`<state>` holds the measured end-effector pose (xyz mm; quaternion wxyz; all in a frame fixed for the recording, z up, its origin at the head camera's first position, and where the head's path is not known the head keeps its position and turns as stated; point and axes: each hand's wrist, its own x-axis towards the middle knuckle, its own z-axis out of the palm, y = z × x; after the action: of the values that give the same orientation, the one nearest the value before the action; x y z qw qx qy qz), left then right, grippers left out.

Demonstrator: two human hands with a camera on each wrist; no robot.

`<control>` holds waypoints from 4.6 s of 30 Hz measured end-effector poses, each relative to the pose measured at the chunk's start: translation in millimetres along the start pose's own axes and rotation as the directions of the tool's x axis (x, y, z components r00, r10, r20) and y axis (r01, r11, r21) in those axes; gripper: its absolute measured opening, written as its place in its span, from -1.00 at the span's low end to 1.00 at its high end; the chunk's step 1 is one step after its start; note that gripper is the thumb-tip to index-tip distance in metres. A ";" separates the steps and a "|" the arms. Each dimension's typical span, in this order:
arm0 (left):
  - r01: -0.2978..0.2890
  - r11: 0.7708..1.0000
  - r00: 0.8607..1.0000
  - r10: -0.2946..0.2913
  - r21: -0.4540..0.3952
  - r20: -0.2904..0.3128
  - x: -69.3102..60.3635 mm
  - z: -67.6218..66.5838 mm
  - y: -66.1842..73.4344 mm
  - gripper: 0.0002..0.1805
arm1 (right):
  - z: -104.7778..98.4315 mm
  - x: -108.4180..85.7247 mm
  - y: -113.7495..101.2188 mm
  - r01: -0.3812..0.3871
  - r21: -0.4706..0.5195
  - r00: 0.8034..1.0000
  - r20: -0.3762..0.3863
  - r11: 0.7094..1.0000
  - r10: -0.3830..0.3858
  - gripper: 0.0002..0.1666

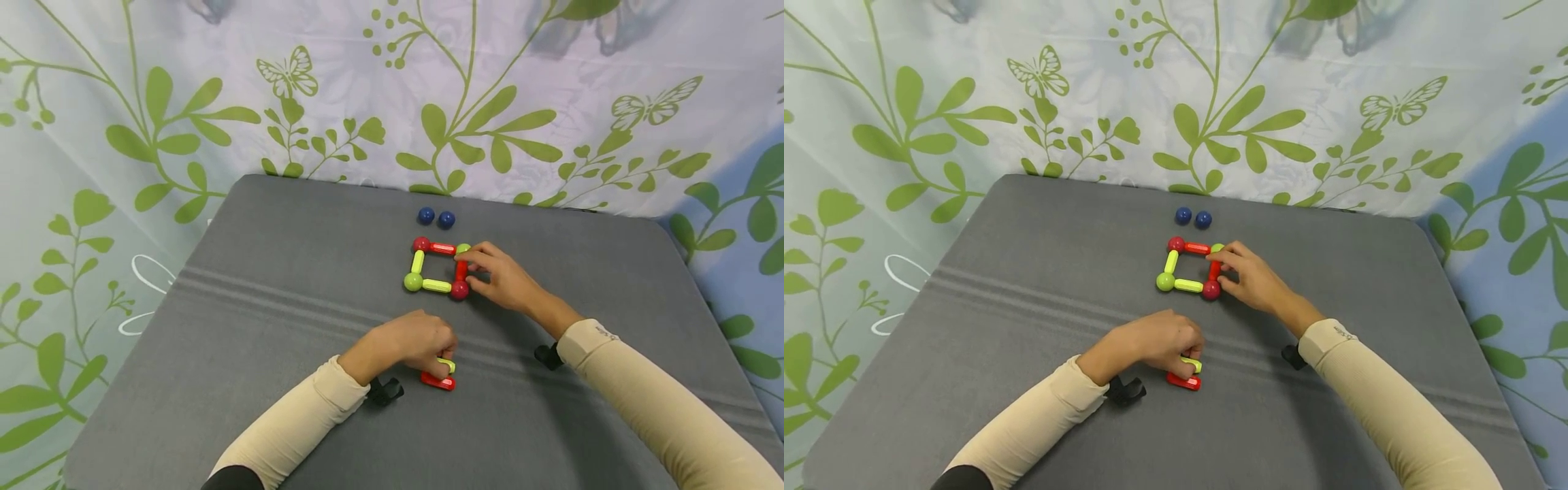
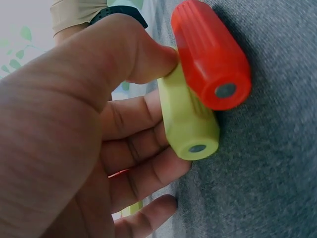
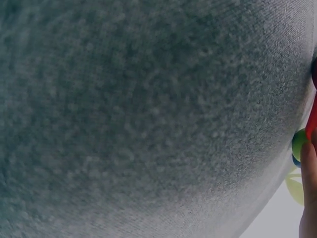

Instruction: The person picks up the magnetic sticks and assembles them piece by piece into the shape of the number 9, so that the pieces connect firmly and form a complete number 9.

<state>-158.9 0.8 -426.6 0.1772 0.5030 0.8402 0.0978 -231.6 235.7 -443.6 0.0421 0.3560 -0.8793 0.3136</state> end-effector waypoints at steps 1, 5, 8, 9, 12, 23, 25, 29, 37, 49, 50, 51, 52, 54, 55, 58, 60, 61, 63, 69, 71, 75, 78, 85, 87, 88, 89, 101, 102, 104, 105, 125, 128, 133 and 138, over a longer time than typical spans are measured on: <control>0.000 1.000 1.000 0.000 -0.001 -0.003 0.1 0.3 -0.1 -0.79 | -0.2 -0.5 0.0 -0.001 0.003 1.000 -0.001 1.000 0.001 -0.45; 0.003 1.000 1.000 -0.004 -0.022 -0.025 -0.1 -1.3 -1.5 -0.84 | -0.9 -1.5 0.4 -0.006 0.008 1.000 -0.005 1.000 0.006 -0.44; -0.010 0.998 0.998 0.007 -0.056 -0.062 0.4 -4.3 -3.3 -0.87 | -1.3 -2.0 1.1 -0.015 0.001 1.000 -0.013 1.000 0.015 -0.43; -0.018 0.998 0.997 0.013 -0.065 -0.078 1.1 -5.2 -4.0 -0.88 | -1.6 -2.2 1.1 -0.018 -0.001 1.000 -0.014 1.000 0.018 -0.42; -0.016 0.997 0.991 0.006 -0.077 -0.135 3.5 -7.8 -6.2 -0.87 | -2.5 -2.9 0.3 -0.021 0.000 1.000 -0.016 1.000 0.021 -0.40; 0.194 0.941 0.857 -0.301 -0.279 -0.419 18.1 -7.3 -21.8 -0.79 | -4.4 -7.6 -0.8 -0.049 -0.028 0.999 -0.019 0.998 0.048 -0.40; 0.204 0.908 0.834 -0.357 -0.365 -0.421 19.6 -6.2 -24.0 -0.74 | -3.9 -8.7 -1.4 -0.060 -0.022 0.998 -0.009 0.998 0.059 -0.40; 0.209 0.876 0.819 -0.400 -0.435 -0.411 20.4 -4.6 -24.7 -0.67 | -1.9 -11.0 -2.2 -0.062 -0.022 0.998 -0.007 0.998 0.062 -0.40; 0.215 0.871 0.824 -0.405 -0.442 -0.396 21.3 -4.3 -21.0 -0.64 | 1.3 -12.5 -0.4 -0.044 -0.020 0.999 -0.019 0.999 0.044 -0.41; 0.228 0.856 0.815 -0.429 -0.465 -0.390 26.8 -1.0 -20.9 -0.70 | 1.9 -16.0 0.7 -0.025 -0.031 0.999 -0.036 0.999 0.024 -0.38; 0.236 0.846 0.808 -0.444 -0.478 -0.386 27.2 -0.9 -20.4 -0.69 | 2.2 -16.8 0.5 -0.023 -0.032 0.999 -0.037 0.999 0.022 -0.37; 0.244 0.835 0.801 -0.461 -0.494 -0.383 27.4 -0.7 -20.0 -0.68 | 2.3 -17.6 0.0 -0.022 -0.035 0.999 -0.038 0.999 0.020 -0.37; 0.251 0.822 0.791 -0.478 -0.511 -0.381 27.6 -0.6 -19.5 -0.67 | 2.4 -18.3 -0.5 -0.020 -0.038 0.999 -0.039 0.999 0.019 -0.37; 0.261 0.802 0.775 -0.506 -0.537 -0.378 27.8 -0.8 -18.8 -0.66 | 2.9 -19.8 -1.0 -0.018 -0.043 0.999 -0.042 0.999 0.016 -0.37; 0.264 0.795 0.768 -0.516 -0.547 -0.379 28.0 -0.9 -18.6 -0.66 | 2.9 -20.4 -1.5 -0.018 -0.047 0.999 -0.042 0.999 0.016 -0.37; 0.266 0.780 0.761 -0.531 -0.567 -0.373 27.9 -1.7 -18.1 -0.63 | 3.1 -21.8 -3.2 -0.005 -0.043 0.999 -0.035 0.999 0.004 -0.38; 0.263 0.772 0.766 -0.532 -0.579 -0.362 27.8 -2.3 -18.2 -0.61 | 3.3 -21.9 -4.2 0.010 -0.039 1.000 -0.026 0.999 -0.011 -0.39; 0.260 0.767 0.769 -0.532 -0.586 -0.355 27.9 -2.5 -18.2 -0.60 | 3.4 -21.6 -4.8 0.019 -0.038 1.000 -0.021 0.999 -0.019 -0.40; 0.257 0.762 0.777 -0.529 -0.595 -0.342 28.1 -2.8 -18.3 -0.60 | 3.4 -20.8 -5.8 0.037 -0.035 0.999 -0.013 0.999 -0.037 -0.42; 0.260 0.750 0.787 -0.529 -0.608 -0.317 29.6 -2.7 -17.7 -0.61 | 4.3 -19.6 -4.8 0.084 -0.048 0.996 -0.020 0.995 -0.085 -0.44; 0.266 0.749 0.785 -0.534 -0.607 -0.313 30.4 -2.6 -17.2 -0.61 | 4.4 -19.5 -3.8 0.101 -0.055 0.994 -0.027 0.993 -0.102 -0.45; 0.278 0.753 0.787 -0.535 -0.597 -0.308 32.6 -2.3 -16.3 -0.61 | 3.8 -18.9 -2.7 0.140 -0.069 0.989 -0.028 0.988 -0.142 -0.47; 0.285 0.755 0.790 -0.534 -0.591 -0.302 33.8 -2.0 -16.2 -0.61 | 3.3 -17.3 -2.9 0.150 -0.073 0.988 -0.012 0.986 -0.151 -0.47; 0.289 0.748 0.785 -0.542 -0.597 -0.300 36.2 -2.4 -15.4 -0.62 | 2.0 -15.6 -4.2 0.122 -0.074 0.992 0.031 0.990 -0.120 -0.51; 0.294 0.749 0.784 -0.544 -0.594 -0.297 36.6 -2.5 -15.5 -0.62 | 1.9 -15.7 -4.1 0.118 -0.075 0.993 0.033 0.990 -0.116 -0.53; 0.298 0.749 0.783 -0.546 -0.591 -0.297 36.9 -2.2 -15.7 -0.62 | 1.9 -15.8 -4.1 0.118 -0.076 0.993 0.035 0.990 -0.115 -0.54; 0.301 0.751 0.782 -0.547 -0.587 -0.298 37.3 -1.9 -15.9 -0.62 | 1.8 -15.9 -3.9 0.117 -0.078 0.993 0.037 0.990 -0.115 -0.54; 0.297 0.759 0.783 -0.541 -0.579 -0.307 39.5 0.4 -15.6 -0.63 | 4.1 -18.8 0.6 0.090 -0.103 0.994 0.065 0.991 -0.084 -0.55; 0.296 0.759 0.783 -0.540 -0.580 -0.307 39.5 0.4 -15.5 -0.63 | 4.0 -18.8 0.6 0.091 -0.102 0.994 0.064 0.991 -0.085 -0.56; 0.295 0.761 0.783 -0.539 -0.578 -0.310 39.9 0.7 -15.7 -0.63 | 4.3 -19.0 1.5 0.093 -0.098 0.994 0.062 0.991 -0.087 -0.56; 0.295 0.761 0.783 -0.539 -0.578 -0.310 40.0 0.7 -15.8 -0.63 | 4.4 -19.0 1.8 0.095 -0.098 0.994 0.060 0.991 -0.090 -0.56; 0.292 0.782 0.774 -0.532 -0.551 -0.343 41.8 0.3 -16.2 -0.63 | 3.7 -17.6 2.1 0.118 -0.101 0.992 0.050 0.988 -0.113 -0.59; 0.287 0.781 0.776 -0.530 -0.555 -0.344 43.0 2.0 -17.0 -0.62 | 4.0 -17.8 2.0 0.114 -0.106 0.993 0.053 0.988 -0.109 -0.60; 0.286 0.777 0.773 -0.533 -0.560 -0.344 43.9 4.0 -16.2 -0.62 | 4.5 -18.2 2.1 0.107 -0.110 0.993 0.053 0.988 -0.101 -0.59; 0.295 0.795 0.771 -0.526 -0.529 -0.360 44.7 4.9 -16.1 -0.60 | 4.2 -17.5 1.4 0.107 -0.106 0.993 0.055 0.989 -0.101 -0.60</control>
<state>-189.3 32.4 -445.5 0.0854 0.2053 0.9029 0.3679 -218.9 244.5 -452.9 0.0561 0.4062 -0.8761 0.2537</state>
